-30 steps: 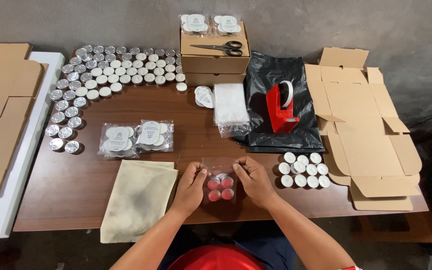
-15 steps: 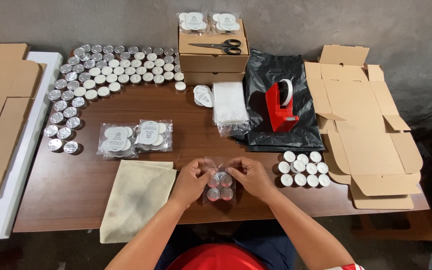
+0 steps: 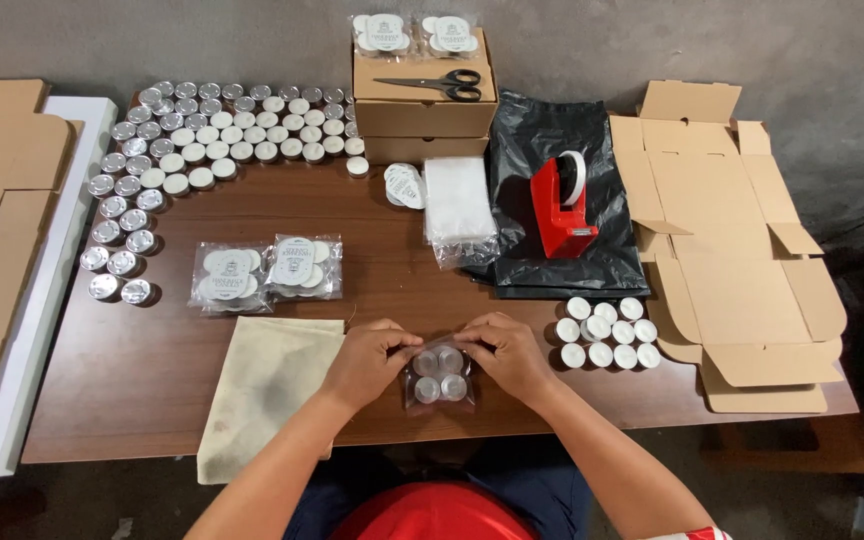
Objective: Packaging small white tealight candles into clear plastic bags, four per bag.
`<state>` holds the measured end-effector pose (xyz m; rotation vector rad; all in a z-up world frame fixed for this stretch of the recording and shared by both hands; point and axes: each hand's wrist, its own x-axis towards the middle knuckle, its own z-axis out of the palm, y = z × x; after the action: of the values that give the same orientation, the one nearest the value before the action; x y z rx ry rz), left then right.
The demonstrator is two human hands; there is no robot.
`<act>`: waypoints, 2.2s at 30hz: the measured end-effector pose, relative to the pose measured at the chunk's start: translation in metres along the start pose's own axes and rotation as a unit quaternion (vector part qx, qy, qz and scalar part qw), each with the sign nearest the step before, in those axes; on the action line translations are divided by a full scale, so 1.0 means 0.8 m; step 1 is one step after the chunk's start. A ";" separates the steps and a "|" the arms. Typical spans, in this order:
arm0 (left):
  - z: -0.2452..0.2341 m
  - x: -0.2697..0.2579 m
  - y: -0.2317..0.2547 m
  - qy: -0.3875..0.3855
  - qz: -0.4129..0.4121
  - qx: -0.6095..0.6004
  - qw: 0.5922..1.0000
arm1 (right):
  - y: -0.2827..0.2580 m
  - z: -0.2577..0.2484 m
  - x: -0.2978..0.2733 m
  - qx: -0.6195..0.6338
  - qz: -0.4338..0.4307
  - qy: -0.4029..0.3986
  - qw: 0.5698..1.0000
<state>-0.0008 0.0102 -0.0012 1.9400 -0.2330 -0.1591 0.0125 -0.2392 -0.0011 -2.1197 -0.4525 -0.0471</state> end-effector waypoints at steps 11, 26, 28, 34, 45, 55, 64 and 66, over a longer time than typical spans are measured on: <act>0.014 -0.003 -0.066 0.014 0.204 0.224 0.953 | 0.018 -0.005 -0.010 -0.026 -0.081 -0.014 0.996; 0.013 -0.049 -0.017 0.060 0.363 0.434 0.822 | 0.031 -0.005 -0.031 -0.168 -0.270 0.002 0.948; 0.016 -0.055 0.002 0.035 0.359 0.403 0.841 | 0.025 -0.007 -0.029 -0.168 -0.305 0.000 0.938; 0.041 -0.062 -0.007 -0.003 0.363 0.384 0.849 | 0.023 -0.009 -0.030 -0.166 -0.315 -0.007 0.934; 0.047 -0.067 -0.003 0.052 0.358 0.369 0.856 | 0.028 -0.028 -0.035 -0.194 -0.258 -0.036 0.946; 0.053 -0.070 -0.016 0.097 0.365 0.385 0.842 | 0.040 -0.196 0.111 -0.209 0.198 0.159 0.944; 0.051 -0.071 -0.014 0.099 0.359 0.381 0.846 | 0.038 -0.174 0.127 -0.003 0.380 0.129 0.916; 0.052 -0.071 -0.014 0.102 0.356 0.378 0.849 | 0.046 -0.171 0.125 0.143 0.375 0.191 0.896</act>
<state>-0.0641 -0.0095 -0.0268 2.4642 -0.9656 0.7348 0.1370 -0.3387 0.0666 -1.8015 0.5724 0.0457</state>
